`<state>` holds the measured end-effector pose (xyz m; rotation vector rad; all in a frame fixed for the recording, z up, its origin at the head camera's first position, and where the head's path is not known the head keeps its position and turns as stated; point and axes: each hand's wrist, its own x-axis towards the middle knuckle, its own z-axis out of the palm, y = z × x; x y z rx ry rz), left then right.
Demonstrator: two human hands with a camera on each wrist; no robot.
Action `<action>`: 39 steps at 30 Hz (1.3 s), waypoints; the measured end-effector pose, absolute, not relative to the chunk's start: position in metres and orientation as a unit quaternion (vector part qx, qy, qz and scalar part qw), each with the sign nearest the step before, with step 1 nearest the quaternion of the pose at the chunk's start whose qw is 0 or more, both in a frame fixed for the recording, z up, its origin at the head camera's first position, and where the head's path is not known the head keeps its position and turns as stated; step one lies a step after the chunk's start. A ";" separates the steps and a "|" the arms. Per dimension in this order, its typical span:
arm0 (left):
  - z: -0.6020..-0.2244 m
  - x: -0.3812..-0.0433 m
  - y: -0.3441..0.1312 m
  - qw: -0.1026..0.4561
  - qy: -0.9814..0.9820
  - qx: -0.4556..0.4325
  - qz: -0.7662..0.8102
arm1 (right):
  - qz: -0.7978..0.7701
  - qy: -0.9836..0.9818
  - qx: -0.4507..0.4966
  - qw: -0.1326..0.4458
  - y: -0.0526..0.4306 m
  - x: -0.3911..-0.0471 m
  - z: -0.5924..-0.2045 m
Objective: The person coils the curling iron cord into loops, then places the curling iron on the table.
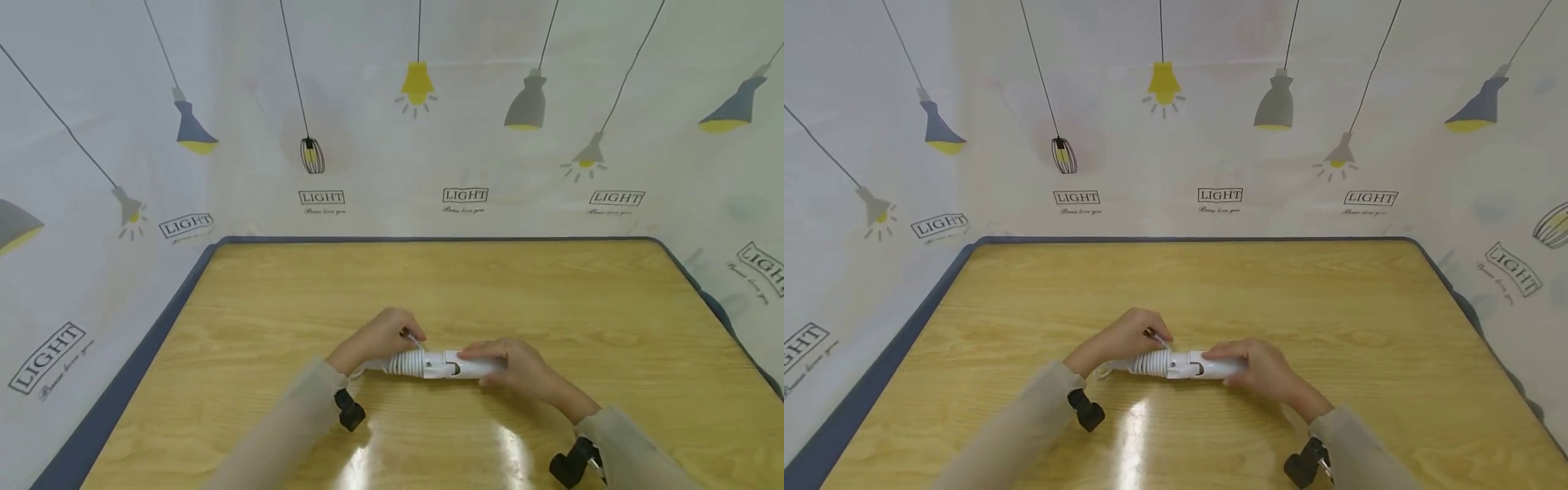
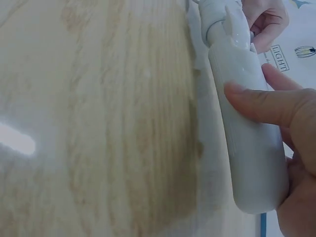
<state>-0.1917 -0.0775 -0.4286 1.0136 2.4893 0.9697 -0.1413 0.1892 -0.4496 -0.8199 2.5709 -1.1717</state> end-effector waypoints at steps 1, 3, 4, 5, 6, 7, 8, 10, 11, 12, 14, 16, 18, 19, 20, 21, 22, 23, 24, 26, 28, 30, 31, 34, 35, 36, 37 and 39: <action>-0.431 -0.192 -0.079 0.137 0.860 0.348 0.347 | -0.406 0.865 -0.276 0.101 0.190 -0.142 -0.451; -0.436 -0.192 -0.081 0.131 0.857 0.338 0.366 | -0.422 0.858 -0.275 0.102 0.190 -0.142 -0.455; -0.438 -0.193 -0.083 0.129 0.857 0.330 0.374 | -0.429 0.854 -0.275 0.102 0.191 -0.143 -0.457; -0.440 -0.193 -0.085 0.127 0.858 0.322 0.380 | -0.434 0.851 -0.277 0.100 0.192 -0.143 -0.458; -0.442 -0.193 -0.086 0.127 0.859 0.315 0.383 | -0.440 0.848 -0.278 0.099 0.192 -0.143 -0.459; -0.444 -0.193 -0.088 0.126 0.859 0.308 0.389 | -0.443 0.847 -0.279 0.098 0.193 -0.143 -0.460; -0.445 -0.193 -0.089 0.127 0.860 0.301 0.393 | -0.445 0.846 -0.276 0.098 0.193 -0.144 -0.460; -0.447 -0.193 -0.092 0.130 0.859 0.292 0.401 | -0.451 0.844 -0.270 0.102 0.194 -0.144 -0.460; -0.447 -0.193 -0.092 0.133 0.858 0.290 0.403 | -0.453 0.844 -0.267 0.106 0.194 -0.145 -0.459; -0.448 -0.194 -0.093 0.138 0.856 0.287 0.408 | -0.457 0.843 -0.263 0.110 0.194 -0.145 -0.458; -0.448 -0.195 -0.094 0.154 0.854 0.274 0.415 | -0.460 0.842 -0.254 0.119 0.194 -0.146 -0.457; -0.449 -0.197 -0.095 0.172 0.855 0.260 0.415 | -0.461 0.842 -0.250 0.127 0.194 -0.146 -0.456; -0.449 -0.199 -0.095 0.190 0.857 0.244 0.412 | -0.460 0.842 -0.247 0.133 0.194 -0.147 -0.456; -0.449 -0.200 -0.095 0.196 0.860 0.240 0.405 | -0.459 0.843 -0.247 0.135 0.194 -0.147 -0.456; -0.449 -0.201 -0.095 0.199 0.862 0.239 0.400 | -0.458 0.843 -0.247 0.137 0.194 -0.148 -0.455; -0.449 -0.202 -0.095 0.202 0.863 0.238 0.396 | -0.456 0.844 -0.246 0.139 0.194 -0.148 -0.455; -0.449 -0.203 -0.095 0.205 0.864 0.238 0.394 | -0.456 0.843 -0.246 0.141 0.195 -0.148 -0.455; -0.450 -0.203 -0.095 0.207 0.864 0.240 0.392 | -0.455 0.844 -0.246 0.142 0.195 -0.148 -0.454; -0.450 -0.204 -0.095 0.209 0.863 0.241 0.391 | -0.454 0.844 -0.246 0.144 0.196 -0.149 -0.454; -0.452 -0.205 -0.095 0.212 0.861 0.245 0.392 | -0.452 0.845 -0.246 0.147 0.197 -0.149 -0.453; -0.452 -0.205 -0.096 0.216 0.858 0.249 0.394 | -0.451 0.844 -0.249 0.151 0.198 -0.149 -0.453; -0.453 -0.204 -0.097 0.217 0.855 0.250 0.398 | -0.449 0.843 -0.251 0.154 0.199 -0.150 -0.454; -0.454 -0.204 -0.097 0.218 0.854 0.251 0.401 | -0.449 0.843 -0.251 0.156 0.200 -0.150 -0.455; -0.455 -0.204 -0.098 0.222 0.849 0.252 0.408 | -0.448 0.843 -0.253 0.157 0.201 -0.151 -0.456; -0.455 -0.204 -0.098 0.221 0.848 0.253 0.410 | -0.448 0.843 -0.252 0.158 0.201 -0.151 -0.457; -0.456 -0.204 -0.098 0.222 0.846 0.255 0.412 | -0.449 0.843 -0.250 0.158 0.201 -0.150 -0.457; -0.456 -0.204 -0.098 0.222 0.845 0.256 0.413 | -0.451 0.842 -0.250 0.158 0.201 -0.150 -0.457; -0.456 -0.204 -0.098 0.223 0.842 0.259 0.417 | -0.452 0.841 -0.252 0.158 0.201 -0.150 -0.457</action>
